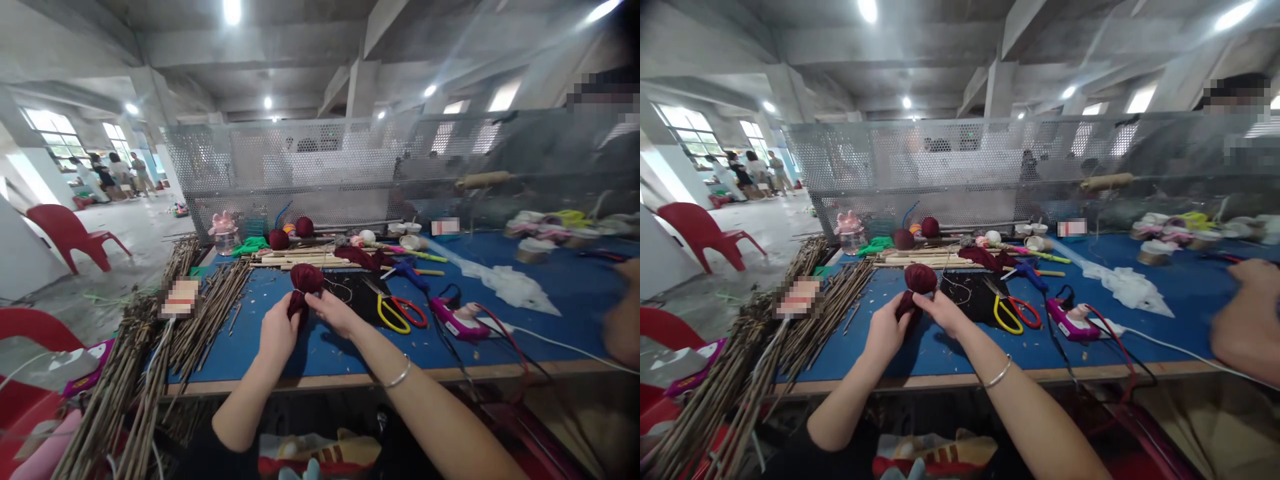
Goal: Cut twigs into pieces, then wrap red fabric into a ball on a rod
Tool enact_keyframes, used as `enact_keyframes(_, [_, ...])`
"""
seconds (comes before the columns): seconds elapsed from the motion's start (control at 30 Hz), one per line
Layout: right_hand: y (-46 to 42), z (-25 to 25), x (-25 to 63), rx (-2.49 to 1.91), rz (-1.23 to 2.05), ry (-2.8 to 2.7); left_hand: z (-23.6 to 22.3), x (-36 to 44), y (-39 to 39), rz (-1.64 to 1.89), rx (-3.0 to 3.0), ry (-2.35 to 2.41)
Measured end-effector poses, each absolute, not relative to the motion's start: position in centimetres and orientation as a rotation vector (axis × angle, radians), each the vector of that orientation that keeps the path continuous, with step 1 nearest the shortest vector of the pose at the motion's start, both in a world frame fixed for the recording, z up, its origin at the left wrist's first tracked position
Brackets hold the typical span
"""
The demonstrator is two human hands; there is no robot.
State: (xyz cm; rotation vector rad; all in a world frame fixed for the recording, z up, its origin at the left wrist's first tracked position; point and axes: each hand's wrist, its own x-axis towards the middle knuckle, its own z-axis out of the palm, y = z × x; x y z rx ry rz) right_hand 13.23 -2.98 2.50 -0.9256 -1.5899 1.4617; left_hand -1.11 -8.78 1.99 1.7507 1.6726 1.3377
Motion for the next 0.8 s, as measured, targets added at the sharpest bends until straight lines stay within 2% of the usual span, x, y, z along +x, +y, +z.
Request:
enact_keyframes(0.07, [-3.4,2.4,13.0,-0.929,1.557,-1.602,2.0,-1.4,-9.1,1.324,1.779,1.697])
enact_keyframes(0.17, [-3.8,3.1,13.8,-0.977,1.507,-1.594,1.9,-1.8,-9.4,1.312,1.791,1.693])
enact_keyframes(0.4, [-4.8,3.9,14.5,-0.832,1.505,-1.420,2.5,-1.3,-10.0,1.471,1.419,1.353])
enact_keyframes(0.63, [-4.9,2.5,14.0,-0.781,1.679,-1.278,3.0,-0.7,-11.2,1.333,0.908,0.896])
enact_keyframes(0.8, [-4.7,1.4,12.8,-0.694,1.666,-1.175,2.3,-0.5,-11.1,1.221,0.726,0.745])
